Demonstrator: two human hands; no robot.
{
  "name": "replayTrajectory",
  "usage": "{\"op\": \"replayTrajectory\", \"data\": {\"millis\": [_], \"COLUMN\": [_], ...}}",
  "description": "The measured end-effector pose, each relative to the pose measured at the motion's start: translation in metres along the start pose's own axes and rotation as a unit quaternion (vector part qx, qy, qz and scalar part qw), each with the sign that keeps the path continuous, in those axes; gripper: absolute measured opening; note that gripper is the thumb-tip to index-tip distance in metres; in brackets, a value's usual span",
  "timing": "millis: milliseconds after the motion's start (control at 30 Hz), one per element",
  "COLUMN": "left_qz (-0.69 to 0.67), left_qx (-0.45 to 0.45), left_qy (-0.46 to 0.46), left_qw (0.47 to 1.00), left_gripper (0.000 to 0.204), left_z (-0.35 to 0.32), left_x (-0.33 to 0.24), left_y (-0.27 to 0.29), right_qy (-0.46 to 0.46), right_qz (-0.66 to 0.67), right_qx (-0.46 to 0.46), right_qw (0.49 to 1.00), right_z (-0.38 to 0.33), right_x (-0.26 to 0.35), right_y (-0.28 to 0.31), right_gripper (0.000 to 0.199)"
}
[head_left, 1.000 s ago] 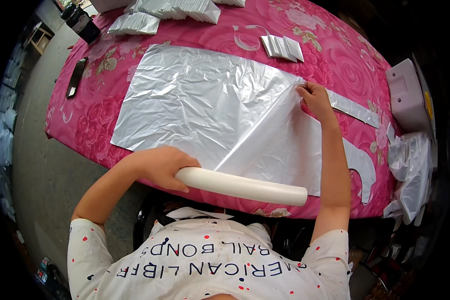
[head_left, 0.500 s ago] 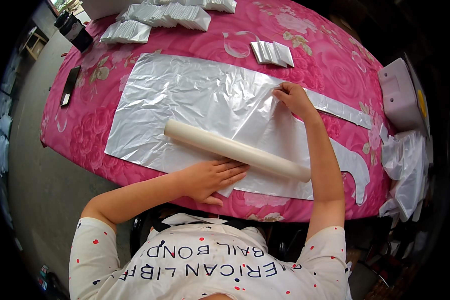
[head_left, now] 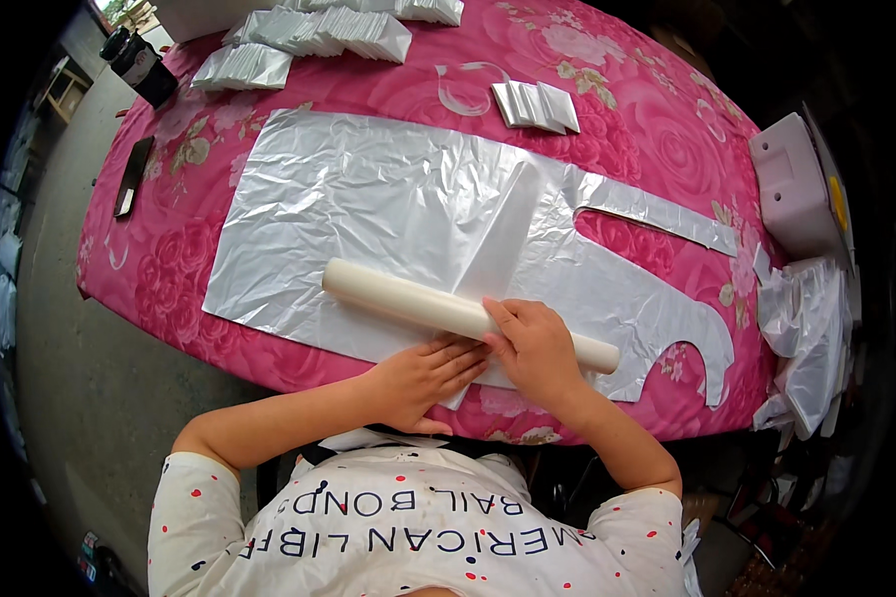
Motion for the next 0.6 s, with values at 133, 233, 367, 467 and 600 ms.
{"op": "replayTrajectory", "data": {"millis": [133,233,367,467,600], "left_qz": [0.005,0.012,0.002,0.009,0.017], "left_qx": [-0.004,-0.005,-0.004,0.007,0.026], "left_qy": [-0.003,-0.010,0.000,0.033,0.063], "left_qw": [1.000,1.000,1.000,0.999,0.998], "left_gripper": [0.084,0.084,0.085,0.085,0.084], "left_z": [-0.001,0.001,0.000,0.000,0.004], "left_x": [-0.002,-0.001,-0.005,-0.018,-0.032], "left_y": [0.002,0.003,0.001,-0.005,-0.011], "right_qy": [-0.034,-0.094,-0.140,-0.078,0.020], "right_qz": [-0.050,-0.129,-0.184,-0.064,-0.009], "right_qx": [-0.046,-0.152,-0.191,-0.105,-0.012], "right_qw": [0.997,0.975,0.954,0.989,1.000], "right_z": [-0.003,-0.010,-0.024,-0.024,-0.024], "right_x": [-0.033,-0.087,-0.108,-0.063,-0.019], "right_y": [0.025,0.049,0.067,0.055,0.028], "right_gripper": [0.036,0.035,0.034,0.036,0.040]}}
Point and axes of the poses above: each hand's wrist, its own z-axis towards the middle knuckle, its own y-axis out of the back of the hand, x = y × z, the point moved 1 cm from there along z, towards the middle knuckle, and after that the axes turned 3 degrees about -x, right-handed, at the moved point
